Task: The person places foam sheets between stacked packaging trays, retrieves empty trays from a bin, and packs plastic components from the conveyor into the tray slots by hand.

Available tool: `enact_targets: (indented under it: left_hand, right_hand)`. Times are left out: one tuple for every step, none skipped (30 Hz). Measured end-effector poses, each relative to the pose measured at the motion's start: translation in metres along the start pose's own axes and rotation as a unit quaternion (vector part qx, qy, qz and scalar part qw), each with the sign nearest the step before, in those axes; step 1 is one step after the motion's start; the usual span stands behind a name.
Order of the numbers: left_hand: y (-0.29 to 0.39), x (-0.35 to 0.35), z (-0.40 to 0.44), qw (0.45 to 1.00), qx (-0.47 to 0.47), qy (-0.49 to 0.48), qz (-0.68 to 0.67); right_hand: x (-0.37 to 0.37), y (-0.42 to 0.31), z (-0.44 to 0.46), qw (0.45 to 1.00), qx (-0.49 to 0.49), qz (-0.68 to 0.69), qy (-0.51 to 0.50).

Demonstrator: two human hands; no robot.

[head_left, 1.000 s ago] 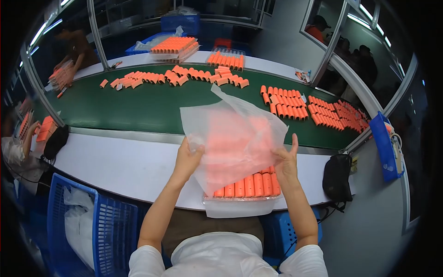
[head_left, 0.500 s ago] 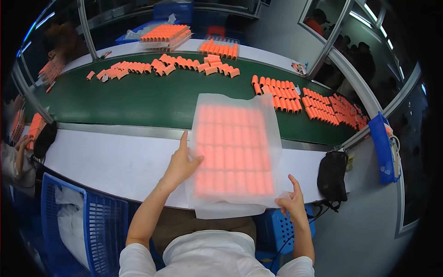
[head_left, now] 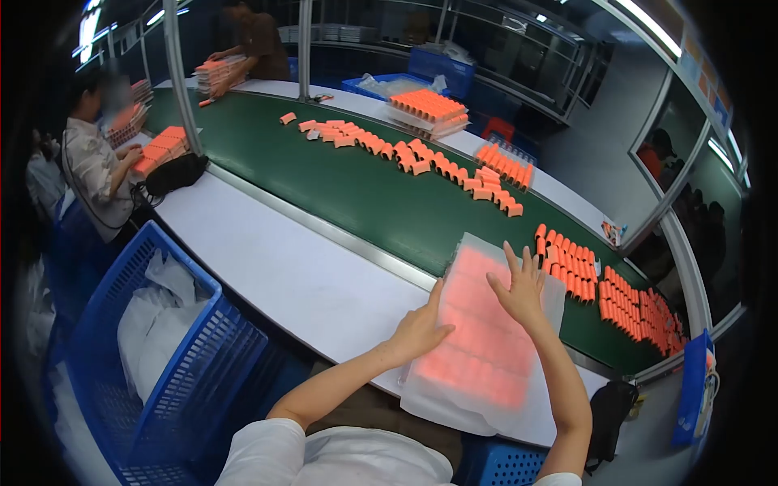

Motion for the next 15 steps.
enact_targets:
  left_hand:
    - [0.005,0.003,-0.009,0.999,-0.026,0.000,-0.024]
    - [0.006,0.008,-0.021,0.998,-0.045,0.009,-0.050]
    - [0.001,0.004,-0.032,0.994,-0.088,0.001,-0.063]
    - [-0.007,0.003,-0.045,0.989,-0.127,-0.002,-0.074]
    - [-0.011,0.007,-0.063,0.985,-0.129,-0.033,-0.105]
    - [-0.009,0.015,-0.085,0.979,-0.135,-0.065,-0.136]
    - [-0.009,0.034,-0.109,0.972,-0.088,-0.127,-0.180]
    - [-0.015,0.050,-0.131,0.953,-0.051,-0.195,-0.224]
    - [-0.039,0.043,-0.139,0.970,-0.142,-0.079,-0.183]
    - [-0.051,0.062,-0.152,0.975,-0.063,-0.122,-0.175]
    - [-0.065,0.086,-0.169,0.971,0.013,-0.167,-0.168]
    - [-0.083,0.105,-0.180,0.984,0.016,-0.089,-0.155]
    - [-0.101,0.127,-0.188,0.990,0.040,-0.010,-0.136]
    - [-0.118,0.162,-0.200,0.986,0.082,0.067,-0.125]
    - [-0.138,0.189,-0.215,0.968,0.098,0.183,-0.138]
  right_hand:
    - [-0.023,0.009,0.013,1.000,-0.001,-0.018,-0.015]
    - [-0.046,0.023,0.022,0.998,-0.032,-0.032,-0.053]
    - [-0.060,0.034,0.024,0.995,-0.054,-0.033,-0.076]
    - [-0.080,0.044,0.023,0.992,-0.071,-0.035,-0.103]
    - [-0.099,0.056,0.019,0.989,-0.082,-0.058,-0.109]
    - [-0.099,0.058,0.017,0.990,-0.068,-0.089,-0.087]
    - [-0.101,0.063,0.017,0.985,-0.084,-0.111,-0.102]
    - [-0.103,0.067,0.018,0.986,-0.079,-0.107,-0.100]
    - [-0.103,0.073,0.016,0.986,-0.085,-0.104,-0.096]
    - [-0.106,0.077,0.017,0.986,-0.088,-0.107,-0.097]
    - [-0.107,0.081,0.016,0.984,-0.095,-0.113,-0.096]
    - [-0.107,0.086,0.017,0.981,-0.102,-0.129,-0.104]
    - [-0.109,0.090,0.019,0.977,-0.107,-0.146,-0.112]
    - [-0.116,0.102,0.019,0.985,-0.097,-0.106,-0.098]
    - [-0.108,0.095,0.019,0.984,-0.097,-0.107,-0.100]
Point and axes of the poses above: each hand's wrist, its own z-axis towards the middle knuckle, its own x-axis out of the back of the hand, y = z × x, the point moved 4 cm from there along z, towards the middle knuckle, and after that the axes turned 14 degrees about x, right-handed, at the moved point
